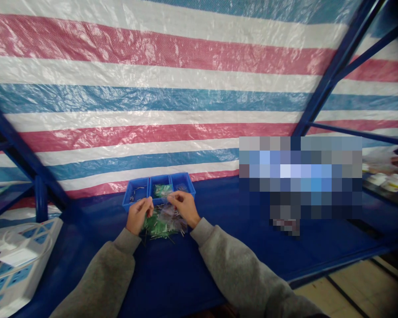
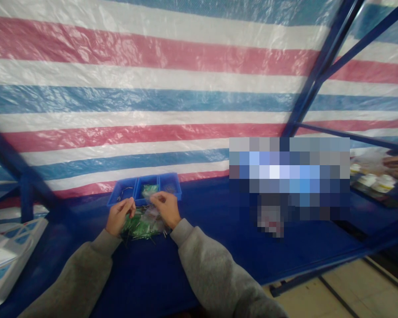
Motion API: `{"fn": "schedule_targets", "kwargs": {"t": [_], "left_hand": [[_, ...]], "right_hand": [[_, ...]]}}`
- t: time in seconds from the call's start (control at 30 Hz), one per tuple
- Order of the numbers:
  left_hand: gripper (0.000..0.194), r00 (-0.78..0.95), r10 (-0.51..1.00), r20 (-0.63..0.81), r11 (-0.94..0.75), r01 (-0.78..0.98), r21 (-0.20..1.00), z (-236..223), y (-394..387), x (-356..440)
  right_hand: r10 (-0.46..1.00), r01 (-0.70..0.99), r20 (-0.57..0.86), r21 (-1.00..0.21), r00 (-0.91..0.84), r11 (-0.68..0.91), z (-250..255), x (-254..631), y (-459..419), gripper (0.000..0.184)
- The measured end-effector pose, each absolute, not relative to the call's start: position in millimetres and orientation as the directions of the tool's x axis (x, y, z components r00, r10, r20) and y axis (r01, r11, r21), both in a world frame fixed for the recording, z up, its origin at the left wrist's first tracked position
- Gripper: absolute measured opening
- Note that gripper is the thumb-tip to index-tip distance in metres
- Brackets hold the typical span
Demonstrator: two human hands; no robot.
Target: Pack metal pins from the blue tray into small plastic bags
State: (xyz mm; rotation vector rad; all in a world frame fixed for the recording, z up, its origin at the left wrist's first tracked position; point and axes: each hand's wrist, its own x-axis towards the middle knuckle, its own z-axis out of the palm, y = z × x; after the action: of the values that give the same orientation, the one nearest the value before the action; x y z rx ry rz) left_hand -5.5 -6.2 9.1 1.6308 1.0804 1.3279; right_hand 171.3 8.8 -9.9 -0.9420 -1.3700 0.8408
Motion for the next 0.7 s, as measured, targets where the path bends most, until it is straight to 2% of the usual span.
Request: {"fn": "schedule_targets", "kwargs": {"t": [0.03,0.1,0.17,0.23,0.4,0.47,0.53,0.6,0.7], "left_hand": [[0.035,0.084,0.933,0.350,-0.359,0.152,0.921,9.6,-6.4,-6.3],[0.035,0.054,0.930,0.363,-0.367,0.176,0.913,10.2,-6.6,-8.0],[0.035,0.037,0.927,0.373,-0.373,0.198,0.906,10.3,-6.7,-9.3],[0.036,0.038,0.927,0.374,-0.374,0.213,0.903,9.6,-6.8,-9.8],[0.032,0.058,0.899,0.433,-0.425,0.346,0.836,6.9,-6.9,-9.9],[0.025,0.134,0.852,0.506,-0.504,0.470,0.724,7.0,-7.0,-9.5],[0.019,0.302,0.781,0.547,-0.609,0.564,0.558,7.5,-6.8,-8.6],[0.021,0.485,0.709,0.512,-0.697,0.590,0.408,6.9,-6.1,-7.9],[0.031,0.637,0.664,0.392,-0.745,0.605,0.280,3.3,-4.1,-8.5]], "right_hand": [[0.948,-0.072,0.314,-0.945,0.059,0.318,-10.8,172.3,12.1,0.023],[0.979,-0.284,0.163,-0.939,0.126,0.193,-12.3,174.6,17.3,0.027],[0.984,-0.415,0.062,-0.901,0.168,0.128,-13.3,176.9,20.4,0.028],[0.981,-0.477,0.020,-0.872,0.192,0.111,-13.9,178.8,22.2,0.028],[0.968,-0.420,0.087,-0.889,0.236,0.183,-15.2,180.3,24.8,0.036],[0.960,-0.345,0.138,-0.913,0.242,0.218,-15.5,179.7,24.7,0.037],[0.953,-0.263,0.184,-0.933,0.241,0.247,-15.6,178.8,23.6,0.033],[0.946,-0.193,0.222,-0.943,0.237,0.270,-15.3,178.0,21.9,0.028],[0.937,-0.138,0.257,-0.946,0.236,0.294,-14.1,177.2,19.4,0.022]]}}
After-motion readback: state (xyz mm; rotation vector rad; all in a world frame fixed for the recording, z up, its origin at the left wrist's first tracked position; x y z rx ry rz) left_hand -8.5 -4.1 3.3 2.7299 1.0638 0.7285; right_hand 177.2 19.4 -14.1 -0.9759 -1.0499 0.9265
